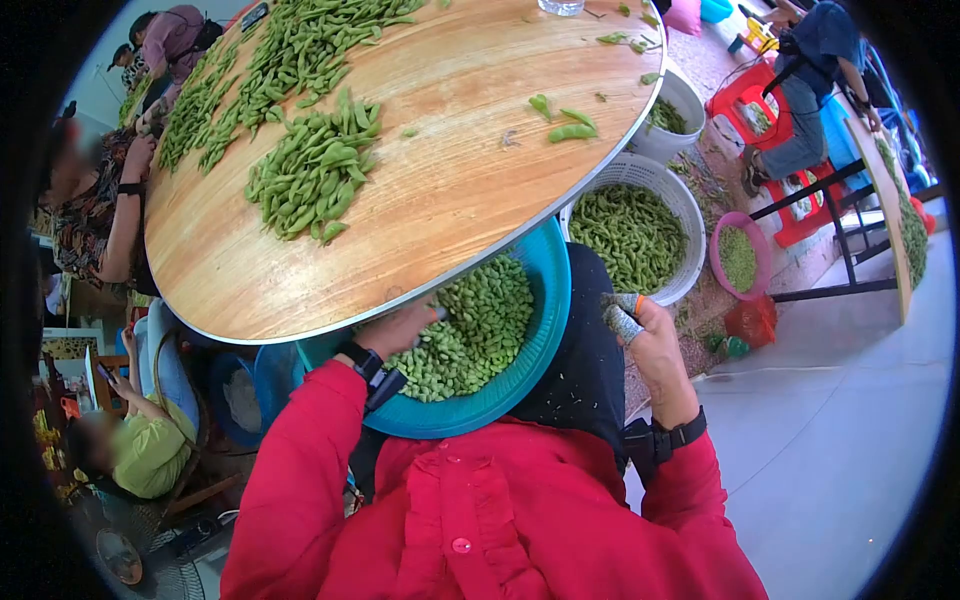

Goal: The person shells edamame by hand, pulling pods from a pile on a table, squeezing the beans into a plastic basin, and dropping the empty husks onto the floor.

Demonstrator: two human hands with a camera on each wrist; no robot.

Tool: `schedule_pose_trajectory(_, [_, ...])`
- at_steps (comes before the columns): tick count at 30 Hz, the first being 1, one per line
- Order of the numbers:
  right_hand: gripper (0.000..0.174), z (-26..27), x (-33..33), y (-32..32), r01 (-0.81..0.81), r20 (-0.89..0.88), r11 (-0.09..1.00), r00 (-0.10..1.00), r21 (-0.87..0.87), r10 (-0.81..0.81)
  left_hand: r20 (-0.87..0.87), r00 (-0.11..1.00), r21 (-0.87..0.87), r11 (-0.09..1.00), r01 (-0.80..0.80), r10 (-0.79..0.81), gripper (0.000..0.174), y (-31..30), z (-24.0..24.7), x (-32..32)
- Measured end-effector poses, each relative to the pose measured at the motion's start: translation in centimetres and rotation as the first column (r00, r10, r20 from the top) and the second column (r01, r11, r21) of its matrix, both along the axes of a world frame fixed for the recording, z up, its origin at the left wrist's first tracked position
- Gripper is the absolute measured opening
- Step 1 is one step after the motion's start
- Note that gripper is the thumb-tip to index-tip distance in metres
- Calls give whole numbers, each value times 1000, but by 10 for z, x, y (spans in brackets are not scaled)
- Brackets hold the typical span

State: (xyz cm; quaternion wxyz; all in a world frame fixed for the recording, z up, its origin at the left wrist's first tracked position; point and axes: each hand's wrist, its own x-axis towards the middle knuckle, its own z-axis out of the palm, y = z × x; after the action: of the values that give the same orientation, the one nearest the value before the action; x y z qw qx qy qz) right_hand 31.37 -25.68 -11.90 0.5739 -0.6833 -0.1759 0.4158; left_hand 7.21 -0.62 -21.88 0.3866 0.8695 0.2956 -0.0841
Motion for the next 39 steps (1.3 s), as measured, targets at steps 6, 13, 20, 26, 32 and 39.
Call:
schedule_pose_trajectory(6, [16, -4, 2, 0, 9, -12, 1000, 1000, -19, -9, -204, 901, 167, 893, 417, -383, 38, -7, 37, -7])
schedule_pose_trajectory(13, [17, -8, 6, 3, -19, 0, 998, 1000, -59, 19, -282, 675, -303, 730, 612, -682, 43, -19, 13, -13])
schedule_pose_trajectory(20, [19, -13, 12, -5, 35, -71, 999, 997, -15, -36, -119, 952, 365, 879, 307, -283, 40, 0, -2, 18])
schedule_pose_trajectory(26, [19, -19, 17, -7, 15, 11, 999, 1000, -46, -15, -195, 765, -88, 788, 609, -613, 40, -42, 38, 60])
schedule_pose_trajectory(32, [18, -23, 17, -3, 11, -22, 996, 1000, -91, -13, -74, 717, 236, 686, 688, -693, 39, -42, 4, 59])
schedule_pose_trajectory(39, [18, -7, 15, -2, 53, -10, 997, 999, -59, -54, -70, 976, 470, 856, 216, -208, 41, 14, -14, 37])
